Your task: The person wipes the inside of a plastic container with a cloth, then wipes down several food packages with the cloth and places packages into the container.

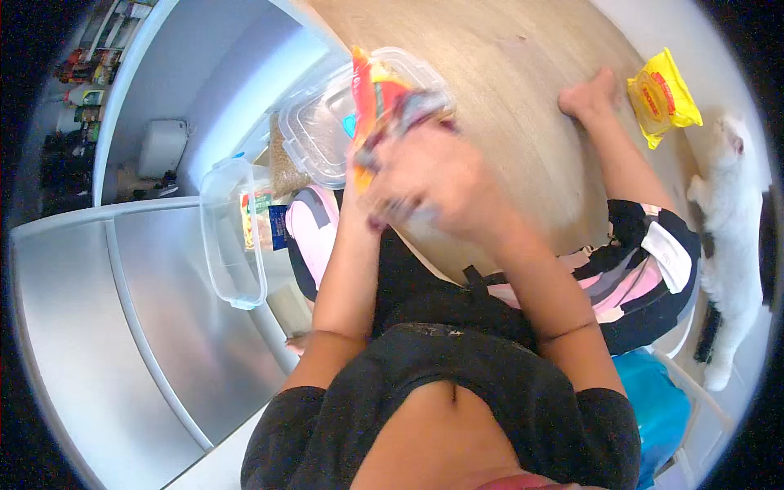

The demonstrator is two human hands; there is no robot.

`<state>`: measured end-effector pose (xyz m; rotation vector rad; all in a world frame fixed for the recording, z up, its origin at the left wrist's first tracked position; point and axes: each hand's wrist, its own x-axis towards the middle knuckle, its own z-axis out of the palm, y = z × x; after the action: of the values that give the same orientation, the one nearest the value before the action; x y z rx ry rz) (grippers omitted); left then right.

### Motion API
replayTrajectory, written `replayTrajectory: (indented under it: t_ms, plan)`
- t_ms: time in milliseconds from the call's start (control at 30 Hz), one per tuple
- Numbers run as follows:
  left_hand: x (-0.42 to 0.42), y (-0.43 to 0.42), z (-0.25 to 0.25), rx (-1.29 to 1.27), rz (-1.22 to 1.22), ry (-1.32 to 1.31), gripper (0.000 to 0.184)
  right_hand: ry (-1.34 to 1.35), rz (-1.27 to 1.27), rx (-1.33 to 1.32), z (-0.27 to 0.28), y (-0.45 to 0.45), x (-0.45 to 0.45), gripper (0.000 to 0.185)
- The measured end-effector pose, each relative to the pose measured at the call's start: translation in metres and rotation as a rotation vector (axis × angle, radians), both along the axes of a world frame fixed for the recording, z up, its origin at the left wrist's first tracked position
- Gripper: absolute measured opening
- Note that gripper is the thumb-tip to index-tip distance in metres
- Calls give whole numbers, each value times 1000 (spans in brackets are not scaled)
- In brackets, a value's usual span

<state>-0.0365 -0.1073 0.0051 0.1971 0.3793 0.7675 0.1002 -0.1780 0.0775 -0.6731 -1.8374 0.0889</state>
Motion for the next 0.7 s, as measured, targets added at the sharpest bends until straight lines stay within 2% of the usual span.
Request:
replayTrajectory:
  t_ms: [33, 100, 167, 233, 267, 367, 433, 533, 700]
  plan:
    - [3, -1, 6, 79, -33, 3, 51, 5, 2, 3, 1, -8, -9, 23]
    - [1, -2, 18, 241, -83, 10, 61, -329, 44, -121, -3, -18, -27, 31]
    - [-7, 13, 13, 345, -150, 114, 66, -346, 35, -146, -9, -24, -41, 35]
    - [-9, 7, 26, -53, -186, -521, 69, -365, 15, -172, -14, -25, -53, 40]
    - [-21, 17, 12, -156, -452, -644, 73, -310, -60, -158, -17, -26, -59, 40]
    - [-16, 4, 6, -171, -418, -690, 73, -312, -194, -127, -26, -24, -63, 41]
    - [-7, -9, 14, -81, -323, -603, 70, -315, -298, -50, -26, -19, -58, 40]
    - [-3, -21, -2, -148, -150, -448, 69, -316, -360, -100, -19, -11, -50, 37]
    - [0, -18, -12, -102, -216, -397, 68, -274, -523, -272, -2, 3, -27, 39]
